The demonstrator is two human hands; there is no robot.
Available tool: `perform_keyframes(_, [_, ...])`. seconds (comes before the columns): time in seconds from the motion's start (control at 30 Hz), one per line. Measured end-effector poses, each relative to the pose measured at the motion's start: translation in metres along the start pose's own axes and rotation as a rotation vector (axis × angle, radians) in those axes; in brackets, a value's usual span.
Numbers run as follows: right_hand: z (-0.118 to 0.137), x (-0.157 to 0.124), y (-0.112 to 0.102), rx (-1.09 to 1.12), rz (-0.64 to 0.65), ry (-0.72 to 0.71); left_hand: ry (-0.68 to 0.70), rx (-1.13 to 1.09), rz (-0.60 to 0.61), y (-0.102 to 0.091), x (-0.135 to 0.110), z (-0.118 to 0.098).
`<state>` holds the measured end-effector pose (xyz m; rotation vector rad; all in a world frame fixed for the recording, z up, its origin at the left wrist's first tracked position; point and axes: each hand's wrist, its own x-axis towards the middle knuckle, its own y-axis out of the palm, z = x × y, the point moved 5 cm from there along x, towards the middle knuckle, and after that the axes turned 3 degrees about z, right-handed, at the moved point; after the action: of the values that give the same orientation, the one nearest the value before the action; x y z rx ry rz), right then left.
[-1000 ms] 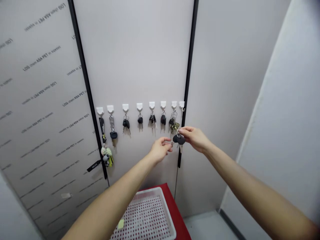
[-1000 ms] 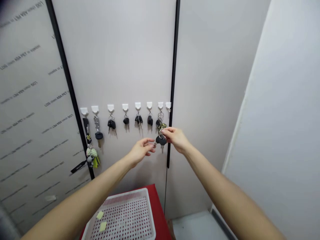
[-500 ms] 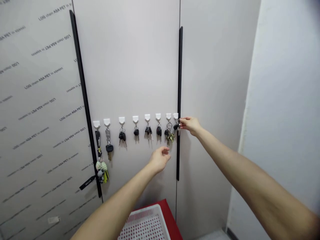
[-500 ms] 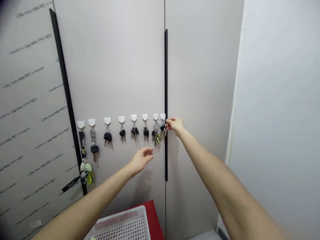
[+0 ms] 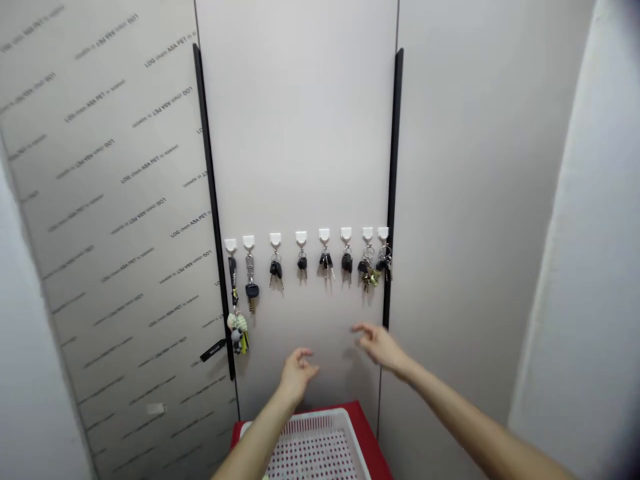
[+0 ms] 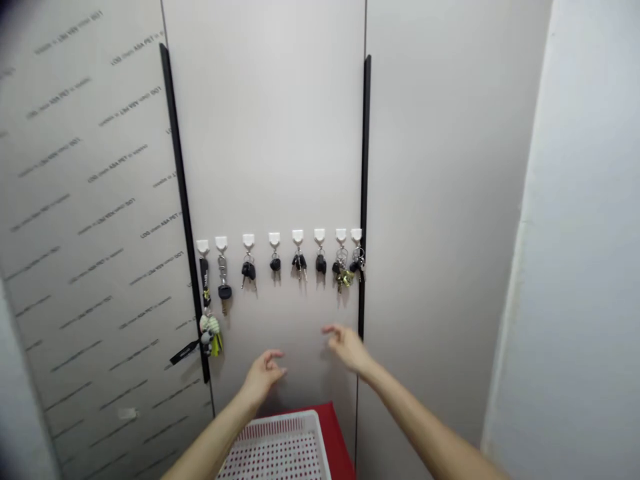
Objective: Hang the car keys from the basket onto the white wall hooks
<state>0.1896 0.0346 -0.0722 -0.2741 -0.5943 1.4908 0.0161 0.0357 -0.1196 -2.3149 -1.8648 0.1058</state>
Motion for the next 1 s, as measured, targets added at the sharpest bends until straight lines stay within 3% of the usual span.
perform_keyframes(0.07, [0.012,-0.014,0.043,-0.021,0.248,-0.084,0.045,-0.006,-0.060,-0.013,-0.008,0.000])
perform_keyframes(0.13, [0.048,-0.024,0.057,0.051,0.256,-0.250,0.222,-0.016,-0.111,-0.028,-0.022,-0.034])
perform_keyframes(0.27, [0.140,-0.038,0.038,0.340,0.090,-0.601,0.627,-0.061,-0.127,-0.055,-0.061,-0.133])
perform_keyframes(0.37, [0.176,-0.044,0.030,0.472,0.066,-0.697,0.715,-0.090,-0.120,-0.064,-0.077,-0.168])
perform_keyframes(0.47, [0.183,-0.046,0.036,0.497,0.104,-0.692,0.707,-0.112,-0.093,-0.062,-0.079,-0.167])
perform_keyframes(0.63, [0.170,-0.033,0.050,0.481,0.100,-0.614,0.660,-0.051,-0.094,-0.069,-0.062,-0.146])
perform_keyframes(0.73, [0.151,-0.002,0.047,0.420,-0.078,-0.451,0.563,0.092,-0.318,-0.101,-0.038,-0.128])
perform_keyframes(0.83, [0.139,0.031,0.038,0.279,-0.339,-0.349,0.417,0.299,-0.786,-0.142,-0.021,-0.113])
perform_keyframes(0.87, [0.139,0.040,0.036,0.214,-0.402,-0.343,0.360,0.357,-0.879,-0.150,-0.015,-0.109])
perform_keyframes(0.9, [0.141,0.048,0.035,0.144,-0.449,-0.341,0.303,0.401,-0.912,-0.153,-0.009,-0.106])
perform_keyframes(1.0, [0.147,0.065,0.036,-0.038,-0.507,-0.322,0.145,0.460,-0.835,-0.150,0.012,-0.100])
